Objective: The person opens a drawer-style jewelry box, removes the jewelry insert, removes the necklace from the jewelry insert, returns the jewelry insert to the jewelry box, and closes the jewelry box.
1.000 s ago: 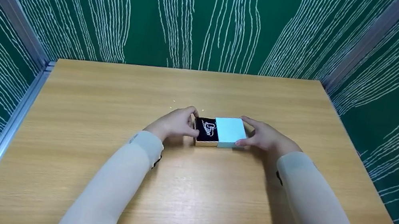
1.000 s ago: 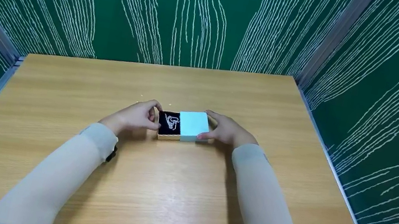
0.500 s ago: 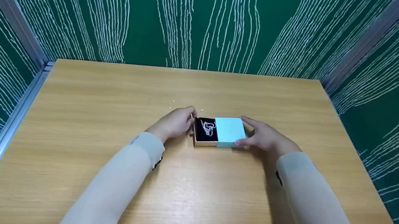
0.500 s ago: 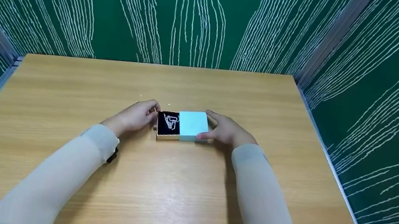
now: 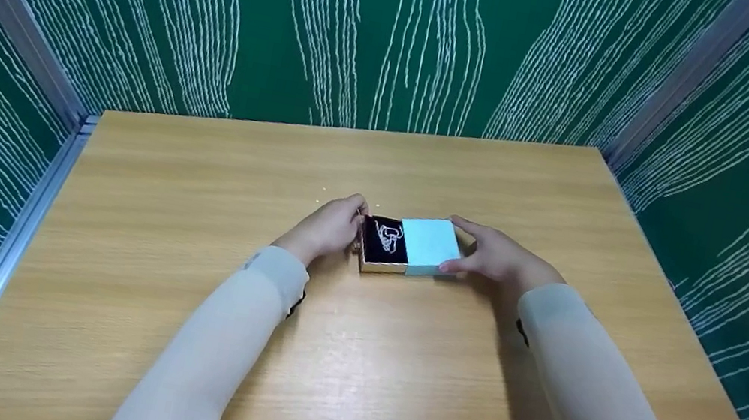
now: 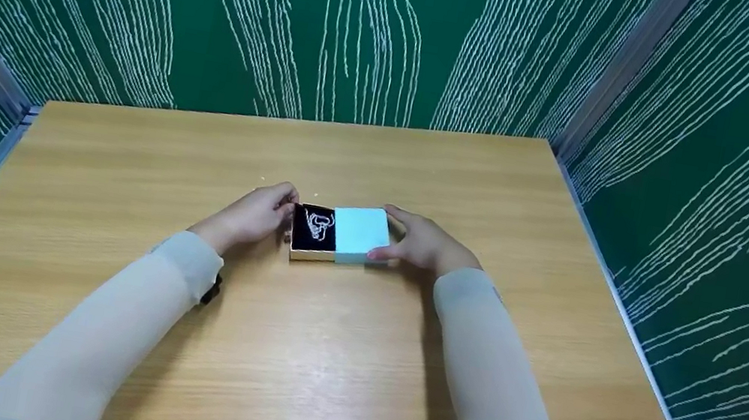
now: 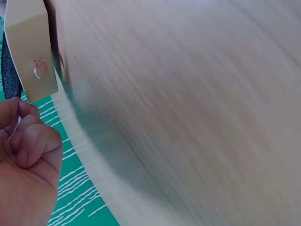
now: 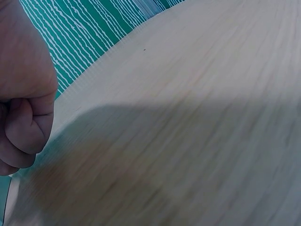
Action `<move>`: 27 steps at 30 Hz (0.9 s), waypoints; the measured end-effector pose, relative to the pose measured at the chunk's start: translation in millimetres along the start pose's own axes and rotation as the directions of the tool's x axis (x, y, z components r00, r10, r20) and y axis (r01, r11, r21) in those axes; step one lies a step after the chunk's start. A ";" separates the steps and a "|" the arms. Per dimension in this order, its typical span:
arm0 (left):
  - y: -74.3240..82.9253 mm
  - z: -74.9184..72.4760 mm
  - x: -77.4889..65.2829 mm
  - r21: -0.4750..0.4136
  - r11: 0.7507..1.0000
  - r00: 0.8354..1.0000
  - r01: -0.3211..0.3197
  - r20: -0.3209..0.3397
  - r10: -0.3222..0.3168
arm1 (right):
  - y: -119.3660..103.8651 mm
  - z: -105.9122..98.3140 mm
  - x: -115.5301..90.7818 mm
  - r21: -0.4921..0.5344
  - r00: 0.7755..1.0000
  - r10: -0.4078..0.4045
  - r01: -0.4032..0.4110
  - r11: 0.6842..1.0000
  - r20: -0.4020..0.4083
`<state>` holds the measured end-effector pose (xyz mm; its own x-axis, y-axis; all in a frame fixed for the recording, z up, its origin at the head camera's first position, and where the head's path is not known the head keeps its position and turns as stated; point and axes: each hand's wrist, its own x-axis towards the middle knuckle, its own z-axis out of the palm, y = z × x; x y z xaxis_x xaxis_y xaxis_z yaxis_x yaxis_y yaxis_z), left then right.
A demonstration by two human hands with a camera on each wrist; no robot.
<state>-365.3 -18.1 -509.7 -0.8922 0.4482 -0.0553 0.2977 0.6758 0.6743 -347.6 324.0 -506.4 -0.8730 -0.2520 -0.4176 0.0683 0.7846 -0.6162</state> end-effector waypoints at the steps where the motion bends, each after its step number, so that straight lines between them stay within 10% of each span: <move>1: -1.0 -0.2 0.5 -0.020 1.000 1.000 0.007 0.006 -0.007 | -0.1 0.1 0.0 -0.004 1.000 0.000 0.000 1.000 -0.001; 15: -74.0 29.3 53.3 -0.041 0.999 1.000 -0.008 0.001 0.008 | 1.3 2.4 -0.2 0.028 0.999 -0.054 0.054 0.998 0.001; 27: -60.3 10.0 27.8 -0.042 0.999 1.000 0.022 0.008 -0.022 | 2.2 0.8 -0.2 0.003 1.000 -0.012 0.012 1.000 0.000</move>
<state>-404.7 -40.5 -559.2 -0.8957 0.4381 -0.0760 0.2634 0.6606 0.7030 -346.9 325.3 -508.2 -0.8735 -0.2618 -0.4104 0.0591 0.7799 -0.6232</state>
